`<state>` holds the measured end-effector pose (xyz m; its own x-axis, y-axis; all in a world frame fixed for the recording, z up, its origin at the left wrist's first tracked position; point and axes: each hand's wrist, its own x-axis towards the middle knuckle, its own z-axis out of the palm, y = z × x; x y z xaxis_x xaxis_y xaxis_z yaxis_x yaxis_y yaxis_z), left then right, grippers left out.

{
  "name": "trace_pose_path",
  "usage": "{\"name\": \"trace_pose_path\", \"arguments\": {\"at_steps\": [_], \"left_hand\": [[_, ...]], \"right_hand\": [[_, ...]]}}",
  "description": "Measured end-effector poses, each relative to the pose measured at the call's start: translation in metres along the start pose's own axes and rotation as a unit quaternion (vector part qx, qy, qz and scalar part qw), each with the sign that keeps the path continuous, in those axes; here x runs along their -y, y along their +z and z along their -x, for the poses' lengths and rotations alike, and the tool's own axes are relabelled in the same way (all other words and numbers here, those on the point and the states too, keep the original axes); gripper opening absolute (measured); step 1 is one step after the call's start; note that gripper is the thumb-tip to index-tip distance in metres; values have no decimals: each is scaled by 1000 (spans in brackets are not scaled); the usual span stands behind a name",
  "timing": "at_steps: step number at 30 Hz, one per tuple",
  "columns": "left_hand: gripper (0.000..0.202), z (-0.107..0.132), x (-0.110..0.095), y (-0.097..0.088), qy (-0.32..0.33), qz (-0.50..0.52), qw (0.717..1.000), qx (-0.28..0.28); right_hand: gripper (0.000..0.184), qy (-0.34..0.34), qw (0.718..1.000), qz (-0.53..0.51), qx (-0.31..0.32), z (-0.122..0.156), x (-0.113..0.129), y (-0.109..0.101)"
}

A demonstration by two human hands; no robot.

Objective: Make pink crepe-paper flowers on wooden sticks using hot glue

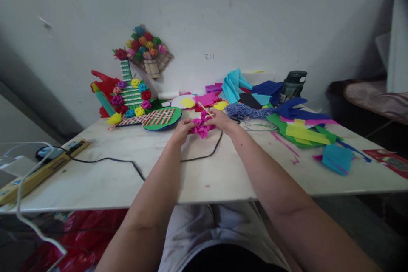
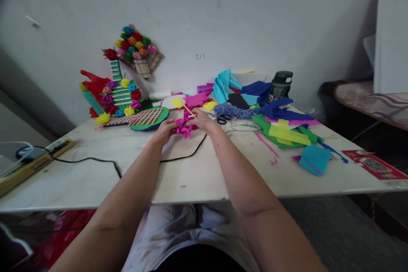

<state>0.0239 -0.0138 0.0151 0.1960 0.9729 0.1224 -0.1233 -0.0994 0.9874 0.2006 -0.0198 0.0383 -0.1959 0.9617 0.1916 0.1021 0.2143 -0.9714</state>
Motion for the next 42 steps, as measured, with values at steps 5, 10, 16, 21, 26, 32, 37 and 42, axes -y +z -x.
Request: {"name": "trace_pose_path", "arguments": {"at_steps": [5, 10, 16, 21, 26, 32, 37, 42], "left_hand": [[31, -1, 2, 3, 7, 9, 999, -47], [47, 1, 0, 6, 83, 11, 995, -50], [44, 6, -7, 11, 153, -5, 987, -44], [40, 10, -9, 14, 157, -18, 987, -35], [45, 10, -6, 14, 104, -6, 993, -55], [42, 8, -4, 14, 68, 26, 995, -65], [40, 6, -2, 10, 74, 35, 994, -68], [34, 4, 0, 4, 91, -2, 994, -64]], "right_hand": [[31, -12, 999, 6, -39, -1, -1, 7], [36, 6, 996, -28, -90, -3, -4, 14], [38, 24, 991, -53, -119, -7, -8, 15], [39, 23, 984, -77, -161, -7, -7, 16], [43, 42, 983, -84, -159, -4, -4, 23], [36, 63, 987, -39, -143, -2, -5, 30], [36, 25, 981, 87, -169, -4, -3, 20], [29, -45, 959, 200, -196, -6, 3, 6]]}}
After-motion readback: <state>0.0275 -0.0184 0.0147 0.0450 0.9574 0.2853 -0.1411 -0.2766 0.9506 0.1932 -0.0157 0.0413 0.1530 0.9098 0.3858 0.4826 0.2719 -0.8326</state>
